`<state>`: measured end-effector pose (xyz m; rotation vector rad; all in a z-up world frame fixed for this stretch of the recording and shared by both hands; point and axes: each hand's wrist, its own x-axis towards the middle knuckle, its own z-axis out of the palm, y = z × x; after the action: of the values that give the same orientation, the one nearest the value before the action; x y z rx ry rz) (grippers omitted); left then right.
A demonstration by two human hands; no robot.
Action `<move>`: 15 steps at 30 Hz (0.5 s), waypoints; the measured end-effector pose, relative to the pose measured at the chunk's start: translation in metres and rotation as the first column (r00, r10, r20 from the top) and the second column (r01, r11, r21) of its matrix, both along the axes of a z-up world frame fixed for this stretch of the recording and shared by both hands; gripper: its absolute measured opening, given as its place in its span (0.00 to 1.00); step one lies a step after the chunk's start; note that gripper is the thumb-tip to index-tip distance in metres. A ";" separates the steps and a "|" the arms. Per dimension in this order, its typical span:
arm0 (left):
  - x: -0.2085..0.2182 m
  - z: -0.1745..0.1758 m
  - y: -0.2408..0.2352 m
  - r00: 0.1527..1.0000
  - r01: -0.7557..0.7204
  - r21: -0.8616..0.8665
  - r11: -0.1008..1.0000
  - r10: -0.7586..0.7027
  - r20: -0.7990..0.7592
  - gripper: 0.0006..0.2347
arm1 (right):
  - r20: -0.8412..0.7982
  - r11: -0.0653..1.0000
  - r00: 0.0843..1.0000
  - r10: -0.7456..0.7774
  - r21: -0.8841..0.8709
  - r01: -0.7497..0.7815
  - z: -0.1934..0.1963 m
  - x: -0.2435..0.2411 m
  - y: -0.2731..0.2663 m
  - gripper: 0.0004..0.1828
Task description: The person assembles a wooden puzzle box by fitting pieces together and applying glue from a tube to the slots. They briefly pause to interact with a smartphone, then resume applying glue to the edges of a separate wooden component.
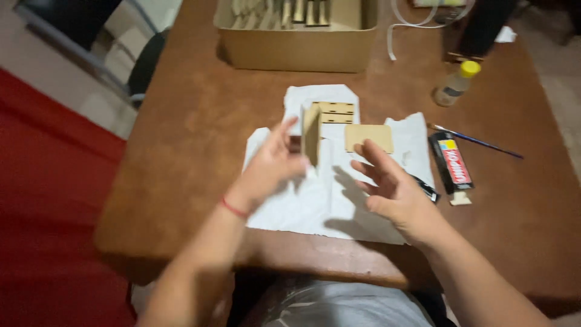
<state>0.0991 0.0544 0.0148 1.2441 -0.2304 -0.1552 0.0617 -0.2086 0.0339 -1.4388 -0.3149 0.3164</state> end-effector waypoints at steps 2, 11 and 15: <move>0.019 0.031 0.033 0.982 -0.146 0.176 0.973 0.164 -0.090 0.39 | -0.053 0.998 0.998 0.028 -0.048 -0.030 0.015 -0.003 0.003 0.62; 0.095 0.043 0.153 0.809 -0.202 0.560 0.803 0.460 -0.368 0.32 | -0.244 0.985 0.969 0.035 -0.156 -0.075 -0.014 -0.035 -0.034 0.34; 0.079 0.074 0.143 0.817 -0.090 0.686 0.722 0.448 -0.364 0.20 | -0.251 0.985 0.968 0.025 -0.157 -0.066 -0.023 -0.042 -0.039 0.31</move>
<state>0.1784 0.1971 0.0887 1.8607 0.5372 -0.3124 0.0194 -0.2479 0.0107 -1.5360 -0.1199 0.5658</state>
